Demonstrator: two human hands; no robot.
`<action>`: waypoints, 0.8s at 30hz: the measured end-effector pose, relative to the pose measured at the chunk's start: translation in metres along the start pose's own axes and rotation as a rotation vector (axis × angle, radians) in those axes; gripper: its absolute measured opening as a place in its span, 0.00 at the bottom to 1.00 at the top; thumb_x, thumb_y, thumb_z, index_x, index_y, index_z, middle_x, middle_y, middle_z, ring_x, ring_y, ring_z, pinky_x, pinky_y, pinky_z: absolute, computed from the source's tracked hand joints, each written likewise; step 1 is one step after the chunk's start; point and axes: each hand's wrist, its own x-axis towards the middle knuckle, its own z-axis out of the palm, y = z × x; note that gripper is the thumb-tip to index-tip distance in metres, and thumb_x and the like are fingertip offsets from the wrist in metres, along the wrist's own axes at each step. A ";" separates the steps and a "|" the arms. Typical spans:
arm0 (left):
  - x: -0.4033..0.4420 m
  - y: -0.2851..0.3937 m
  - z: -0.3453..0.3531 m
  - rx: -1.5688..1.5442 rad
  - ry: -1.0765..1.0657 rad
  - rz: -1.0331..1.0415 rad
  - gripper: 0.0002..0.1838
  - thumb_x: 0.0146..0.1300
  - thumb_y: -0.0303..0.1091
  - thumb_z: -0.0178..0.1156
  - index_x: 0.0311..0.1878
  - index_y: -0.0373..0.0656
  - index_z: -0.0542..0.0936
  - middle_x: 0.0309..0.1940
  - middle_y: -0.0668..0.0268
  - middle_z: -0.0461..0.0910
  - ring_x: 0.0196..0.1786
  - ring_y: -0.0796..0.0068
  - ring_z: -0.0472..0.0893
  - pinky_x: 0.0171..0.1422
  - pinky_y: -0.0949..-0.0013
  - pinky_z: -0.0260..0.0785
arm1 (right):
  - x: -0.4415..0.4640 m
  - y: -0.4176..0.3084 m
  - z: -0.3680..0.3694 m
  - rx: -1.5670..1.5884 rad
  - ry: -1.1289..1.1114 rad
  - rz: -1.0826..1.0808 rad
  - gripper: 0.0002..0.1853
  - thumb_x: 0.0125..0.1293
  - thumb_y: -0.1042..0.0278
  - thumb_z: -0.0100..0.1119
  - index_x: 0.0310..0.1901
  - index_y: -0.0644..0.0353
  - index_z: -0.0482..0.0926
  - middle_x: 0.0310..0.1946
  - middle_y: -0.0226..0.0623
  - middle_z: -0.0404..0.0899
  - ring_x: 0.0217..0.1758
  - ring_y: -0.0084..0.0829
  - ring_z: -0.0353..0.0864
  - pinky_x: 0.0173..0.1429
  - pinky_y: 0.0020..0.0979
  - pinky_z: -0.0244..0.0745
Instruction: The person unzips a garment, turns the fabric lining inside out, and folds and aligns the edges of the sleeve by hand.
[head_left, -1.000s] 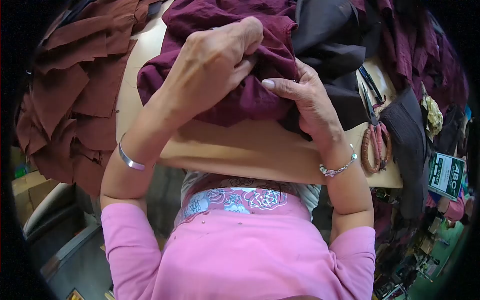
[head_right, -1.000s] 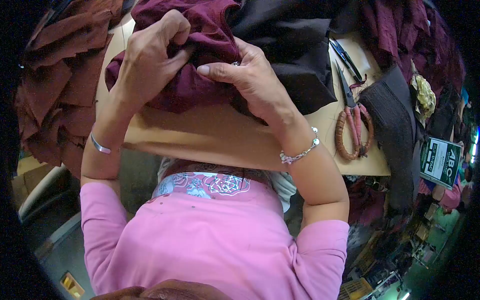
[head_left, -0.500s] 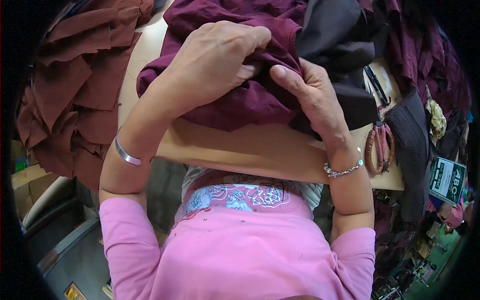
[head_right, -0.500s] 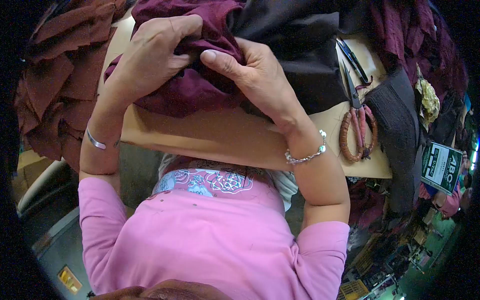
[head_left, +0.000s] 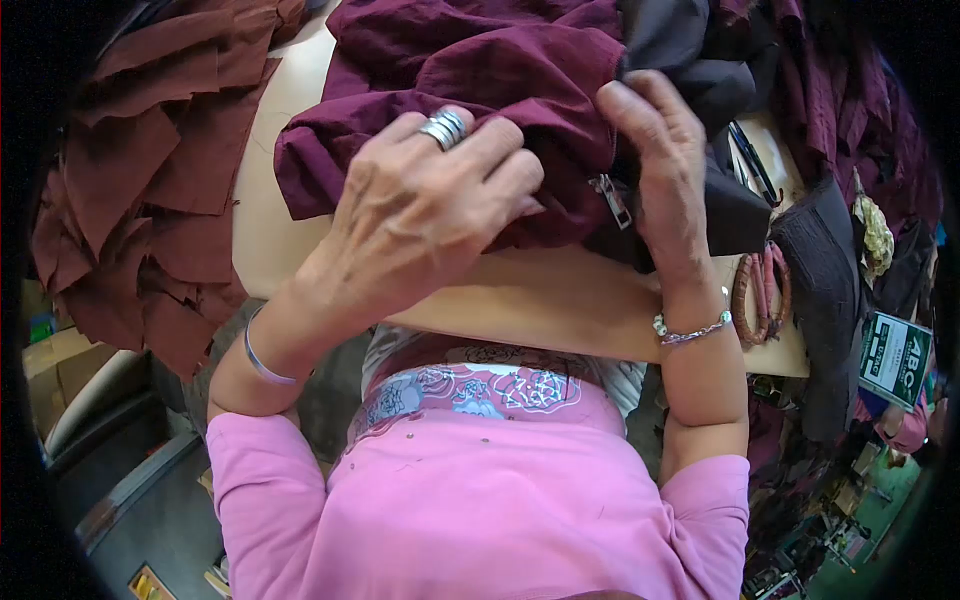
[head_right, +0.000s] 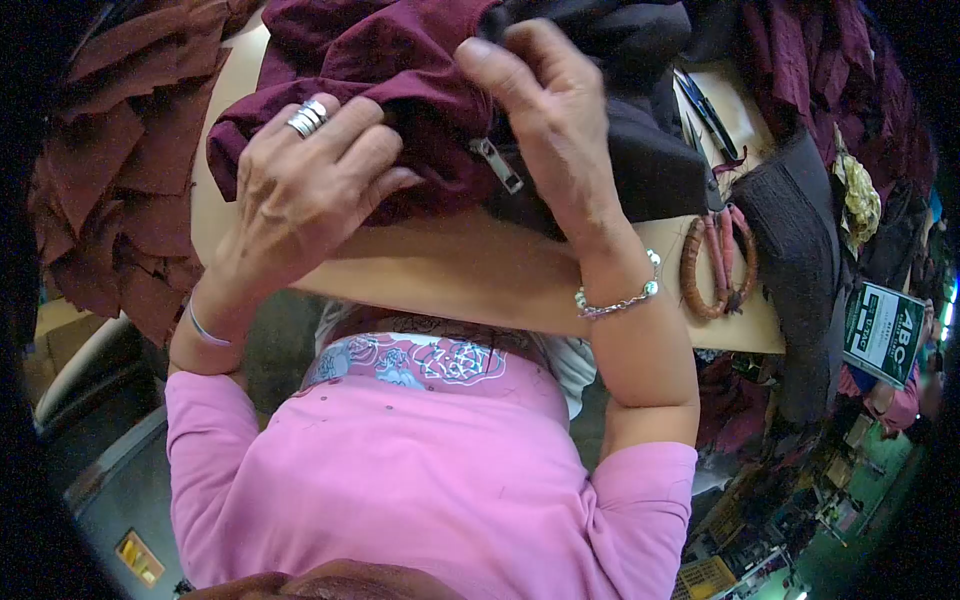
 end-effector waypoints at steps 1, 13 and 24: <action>-0.002 0.001 0.002 0.005 0.013 0.013 0.11 0.44 0.37 0.63 0.28 0.44 0.71 0.29 0.68 0.71 0.29 0.71 0.72 0.32 0.69 0.65 | 0.000 0.000 0.000 -0.083 0.137 -0.109 0.11 0.58 0.62 0.61 0.28 0.61 0.73 0.22 0.20 0.66 0.26 0.11 0.61 0.29 0.16 0.59; -0.013 0.003 0.013 0.039 0.137 0.036 0.05 0.44 0.30 0.56 0.26 0.47 0.70 0.28 0.70 0.68 0.28 0.76 0.72 0.30 0.73 0.61 | 0.000 -0.003 -0.005 -0.057 0.093 -0.001 0.09 0.59 0.64 0.60 0.34 0.61 0.75 0.27 0.21 0.72 0.31 0.11 0.67 0.36 0.15 0.64; -0.015 0.003 0.003 0.005 0.088 0.126 0.11 0.40 0.35 0.64 0.28 0.45 0.74 0.33 0.68 0.75 0.34 0.72 0.73 0.33 0.71 0.64 | 0.011 0.016 -0.022 0.631 0.132 0.287 0.12 0.65 0.67 0.51 0.47 0.62 0.73 0.42 0.36 0.78 0.44 0.28 0.78 0.52 0.30 0.72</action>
